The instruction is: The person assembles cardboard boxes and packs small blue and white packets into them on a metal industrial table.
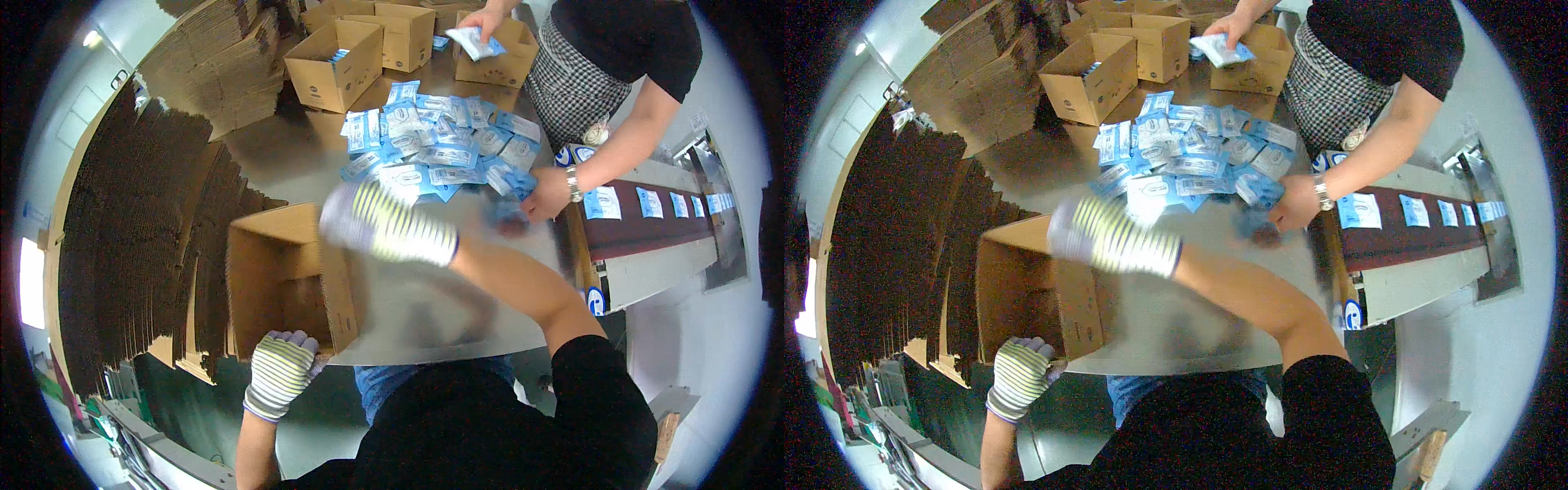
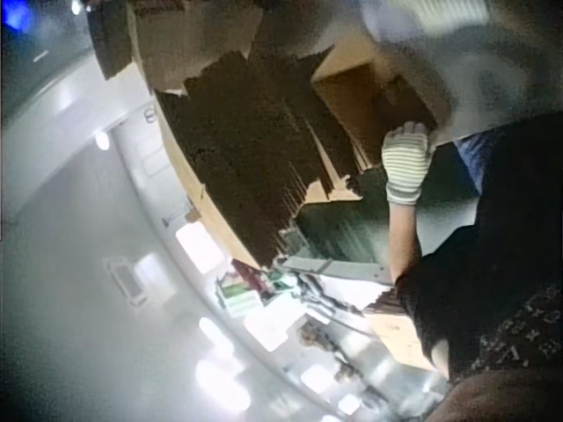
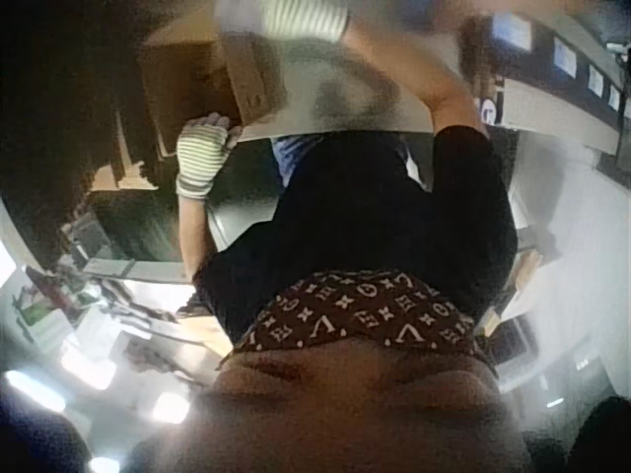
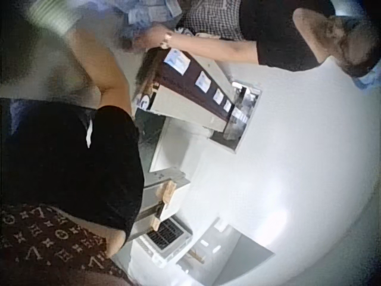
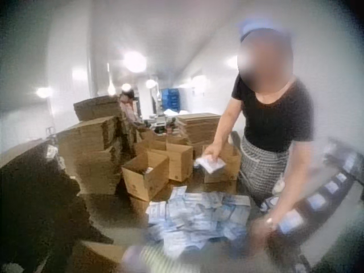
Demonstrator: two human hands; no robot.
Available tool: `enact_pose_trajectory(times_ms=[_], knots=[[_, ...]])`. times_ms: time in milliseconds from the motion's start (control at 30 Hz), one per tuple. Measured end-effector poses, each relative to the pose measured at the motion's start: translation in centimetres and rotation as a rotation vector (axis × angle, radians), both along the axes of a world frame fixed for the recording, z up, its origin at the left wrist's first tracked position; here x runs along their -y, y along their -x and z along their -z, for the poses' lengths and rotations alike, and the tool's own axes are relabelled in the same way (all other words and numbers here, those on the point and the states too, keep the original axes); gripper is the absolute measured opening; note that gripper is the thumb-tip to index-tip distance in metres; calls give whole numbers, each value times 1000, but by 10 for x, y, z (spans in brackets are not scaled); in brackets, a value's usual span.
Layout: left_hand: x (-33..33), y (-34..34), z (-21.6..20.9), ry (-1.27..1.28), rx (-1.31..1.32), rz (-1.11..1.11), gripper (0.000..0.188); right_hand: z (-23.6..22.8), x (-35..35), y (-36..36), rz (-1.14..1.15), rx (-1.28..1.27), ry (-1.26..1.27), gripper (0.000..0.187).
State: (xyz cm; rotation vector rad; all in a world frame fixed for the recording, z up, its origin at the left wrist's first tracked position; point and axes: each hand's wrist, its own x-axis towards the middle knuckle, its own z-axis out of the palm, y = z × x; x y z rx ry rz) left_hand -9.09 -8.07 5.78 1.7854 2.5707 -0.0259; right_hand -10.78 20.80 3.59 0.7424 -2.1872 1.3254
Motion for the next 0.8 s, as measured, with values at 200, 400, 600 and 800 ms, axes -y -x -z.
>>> enact_pose_trajectory(times_ms=[200,400,600,800], knots=[[-8,2,8,-73,32,-89,26,113,-136,64,481,695,-886,57],[-2,0,9,-60,71,-156,24,73,-129,76,275,657,-1131,51],[-9,1,7,-103,79,-162,24,85,-244,62,364,760,-1018,52],[-15,1,8,-123,76,-142,21,95,-231,45,431,819,-1215,70]])
